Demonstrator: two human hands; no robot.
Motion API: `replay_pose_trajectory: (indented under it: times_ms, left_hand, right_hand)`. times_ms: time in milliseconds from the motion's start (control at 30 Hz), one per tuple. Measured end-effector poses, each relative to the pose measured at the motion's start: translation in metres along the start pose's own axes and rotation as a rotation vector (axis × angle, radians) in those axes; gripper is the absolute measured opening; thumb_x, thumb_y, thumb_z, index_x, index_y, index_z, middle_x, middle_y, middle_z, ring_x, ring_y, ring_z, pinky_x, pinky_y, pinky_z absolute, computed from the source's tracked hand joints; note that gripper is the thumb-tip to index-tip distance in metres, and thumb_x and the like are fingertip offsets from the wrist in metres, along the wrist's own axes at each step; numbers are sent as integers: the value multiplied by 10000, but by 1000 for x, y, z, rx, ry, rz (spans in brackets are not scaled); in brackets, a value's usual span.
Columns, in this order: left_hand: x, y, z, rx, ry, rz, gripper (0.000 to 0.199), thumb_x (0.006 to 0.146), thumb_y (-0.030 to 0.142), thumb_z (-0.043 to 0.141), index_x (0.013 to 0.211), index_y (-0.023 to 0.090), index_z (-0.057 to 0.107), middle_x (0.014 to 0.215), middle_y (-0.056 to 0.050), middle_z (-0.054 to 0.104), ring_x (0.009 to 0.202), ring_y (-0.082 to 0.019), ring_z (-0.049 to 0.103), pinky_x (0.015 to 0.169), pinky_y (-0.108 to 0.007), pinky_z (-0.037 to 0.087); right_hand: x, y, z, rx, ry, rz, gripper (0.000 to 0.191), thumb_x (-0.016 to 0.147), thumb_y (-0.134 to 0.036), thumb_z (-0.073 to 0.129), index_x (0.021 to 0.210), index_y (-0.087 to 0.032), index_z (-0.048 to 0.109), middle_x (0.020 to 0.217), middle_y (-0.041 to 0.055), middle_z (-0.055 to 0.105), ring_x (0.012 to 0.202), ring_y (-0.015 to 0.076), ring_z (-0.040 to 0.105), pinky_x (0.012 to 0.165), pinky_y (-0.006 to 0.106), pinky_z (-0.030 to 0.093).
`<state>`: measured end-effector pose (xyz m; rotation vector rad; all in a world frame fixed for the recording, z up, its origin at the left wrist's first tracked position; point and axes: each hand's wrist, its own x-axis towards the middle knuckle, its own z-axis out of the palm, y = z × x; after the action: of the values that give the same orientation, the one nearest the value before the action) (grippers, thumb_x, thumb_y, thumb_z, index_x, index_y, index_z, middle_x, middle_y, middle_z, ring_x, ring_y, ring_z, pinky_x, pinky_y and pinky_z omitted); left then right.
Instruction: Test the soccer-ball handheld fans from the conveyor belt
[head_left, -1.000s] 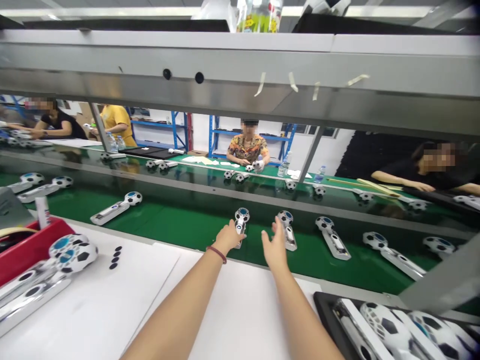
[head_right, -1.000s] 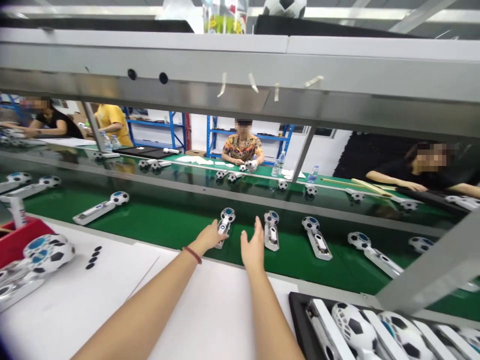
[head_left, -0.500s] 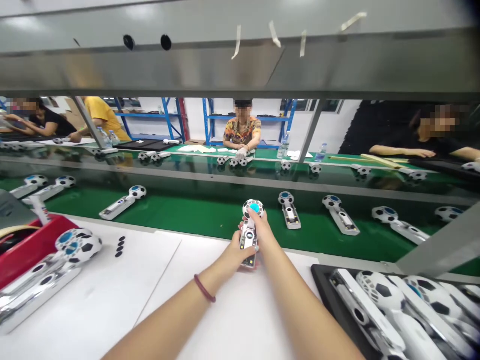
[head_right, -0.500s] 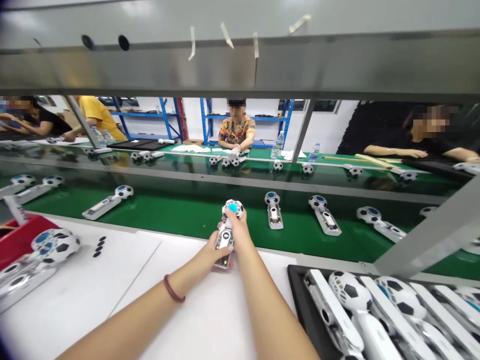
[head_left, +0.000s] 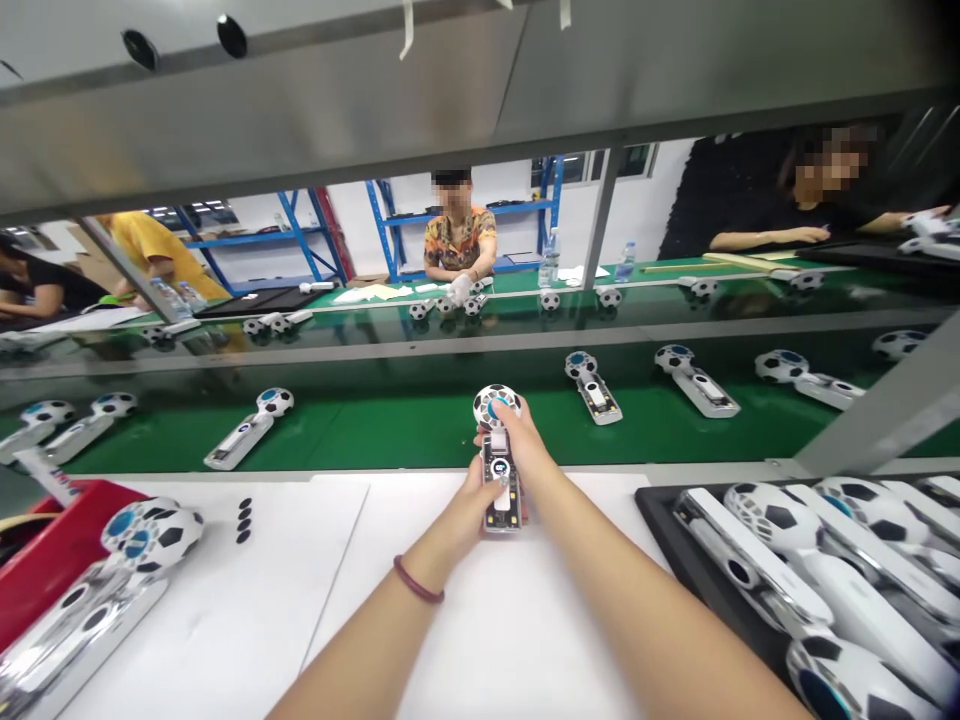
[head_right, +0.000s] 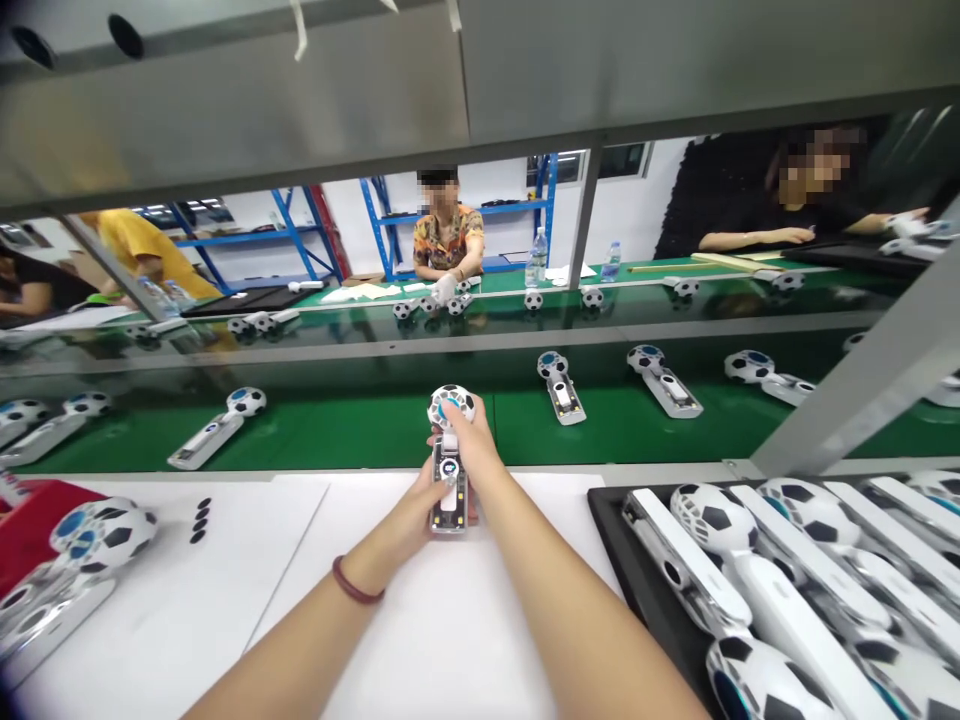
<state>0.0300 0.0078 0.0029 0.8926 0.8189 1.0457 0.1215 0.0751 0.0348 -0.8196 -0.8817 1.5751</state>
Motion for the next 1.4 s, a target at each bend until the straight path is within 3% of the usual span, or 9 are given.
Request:
replay_pose_trajectory:
  times_ms: [200,433,600,900,1200,1267,1400]
  left_hand:
    - [2,1,0,53,-9,-23,647,720,339,640,1235,233,263,898,-51,564,643,-209,612,633,-399,496]
    - [-2,8,2,39,-44,-35,670,724,325,651,1259,251,256,1046,-92,534,793,-232,611,737,-448,488]
    - [-1,5,-4,24,-74,-24,687,720,366,659,1258,255,247,1028,-87,539,754,-229,619,716,-437,488]
    - [-1,5,-3,12,-19,-48,759,695,338,663,1288,232,202,871,-50,569,635,-201,613,663,-399,487]
    - [-4,6,-8,19,-108,-53,756,698,254,670,1290,235,200,888,-53,591,728,-214,627,737,-398,473]
    - [-4,7,-7,15,-86,-46,745,694,249,667,1280,232,207,876,-50,594,716,-214,630,733,-403,476]
    - [-5,9,-5,4,-73,-29,701,698,250,655,1246,230,217,843,-44,599,693,-213,631,693,-384,481]
  right_hand:
    - [0,4,-3,59,-38,-26,476,679,-443,645,1035,-246,398,595,-34,589,478,147,592,436,234,483]
    - [2,7,-3,68,-56,-24,531,654,-471,667,1048,-252,386,589,-37,577,477,148,583,417,234,471]
    - [2,8,-2,66,-68,-35,537,652,-485,669,1043,-250,385,601,-32,576,483,157,590,403,235,465]
    - [0,8,-3,76,-62,-49,501,685,-483,652,1047,-252,395,621,-34,582,498,140,590,442,230,478]
    - [2,12,-5,63,-71,-14,455,732,-479,621,1062,-259,397,655,-28,589,527,145,602,450,234,484]
    - [3,12,-9,80,-123,29,478,723,-471,634,1074,-257,391,715,-13,615,578,157,622,475,249,499]
    - [2,12,-24,14,-394,222,463,674,-375,706,1035,-190,483,935,63,651,814,195,644,687,315,536]
